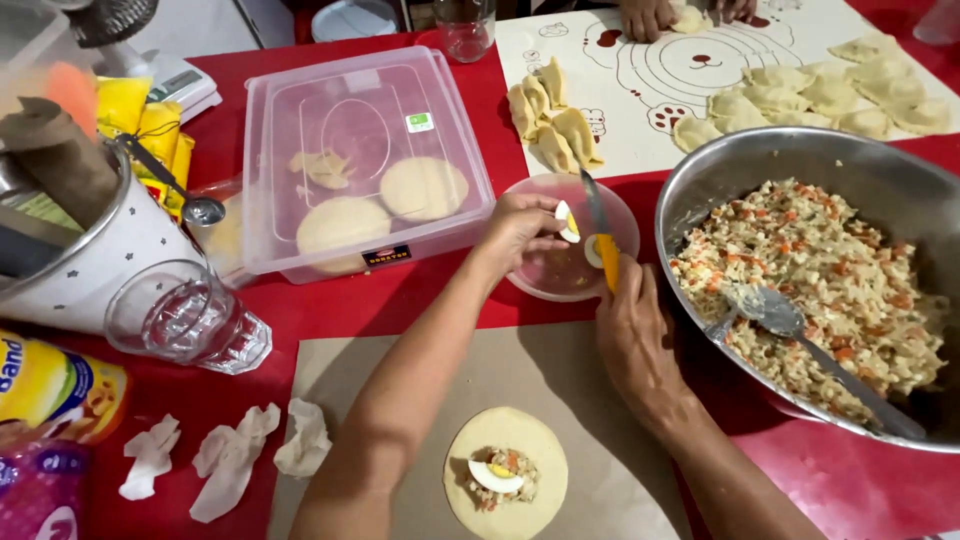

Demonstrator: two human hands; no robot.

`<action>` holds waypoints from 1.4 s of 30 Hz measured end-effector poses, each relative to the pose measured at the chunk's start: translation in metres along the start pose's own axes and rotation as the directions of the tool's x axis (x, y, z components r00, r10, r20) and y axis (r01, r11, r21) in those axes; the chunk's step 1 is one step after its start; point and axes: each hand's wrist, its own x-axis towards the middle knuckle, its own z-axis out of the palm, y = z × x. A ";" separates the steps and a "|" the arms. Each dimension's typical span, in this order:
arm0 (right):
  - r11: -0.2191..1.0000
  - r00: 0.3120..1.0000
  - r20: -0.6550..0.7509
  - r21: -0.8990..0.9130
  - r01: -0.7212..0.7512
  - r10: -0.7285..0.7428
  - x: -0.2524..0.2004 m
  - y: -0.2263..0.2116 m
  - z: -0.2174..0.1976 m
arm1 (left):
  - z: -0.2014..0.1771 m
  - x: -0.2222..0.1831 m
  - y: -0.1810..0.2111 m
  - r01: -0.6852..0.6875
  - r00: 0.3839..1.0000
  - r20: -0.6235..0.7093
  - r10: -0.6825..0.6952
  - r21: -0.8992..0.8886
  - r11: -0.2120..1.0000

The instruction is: Filling circular dough wrappers with a vegetable mixture and egg slices, then folding them to create pastries.

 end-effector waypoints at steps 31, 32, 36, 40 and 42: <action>0.799 0.769 -0.264 -0.361 0.481 -0.582 -0.019 -0.010 -0.019 | 0.007 -0.164 0.058 -0.550 0.681 0.320 0.658 0.817 0.173; 0.754 0.717 -0.292 -0.441 0.486 -0.633 -0.020 -0.010 -0.019 | -0.004 -0.194 0.061 -0.569 0.671 0.357 0.649 0.810 0.143; 0.660 0.581 -0.318 -0.431 0.615 -0.749 -0.027 -0.018 -0.020 | -0.057 -0.292 0.058 -0.497 0.730 0.362 0.580 0.863 0.087; 0.599 0.525 -0.287 -0.406 0.690 -0.801 -0.032 -0.028 -0.015 | -0.117 -0.359 0.055 -0.327 0.744 0.251 0.620 0.945 0.010; 0.545 0.490 -0.240 -0.421 0.725 -0.838 -0.034 -0.034 -0.016 | -0.150 -0.383 0.049 -0.244 0.739 0.079 0.670 0.957 0.157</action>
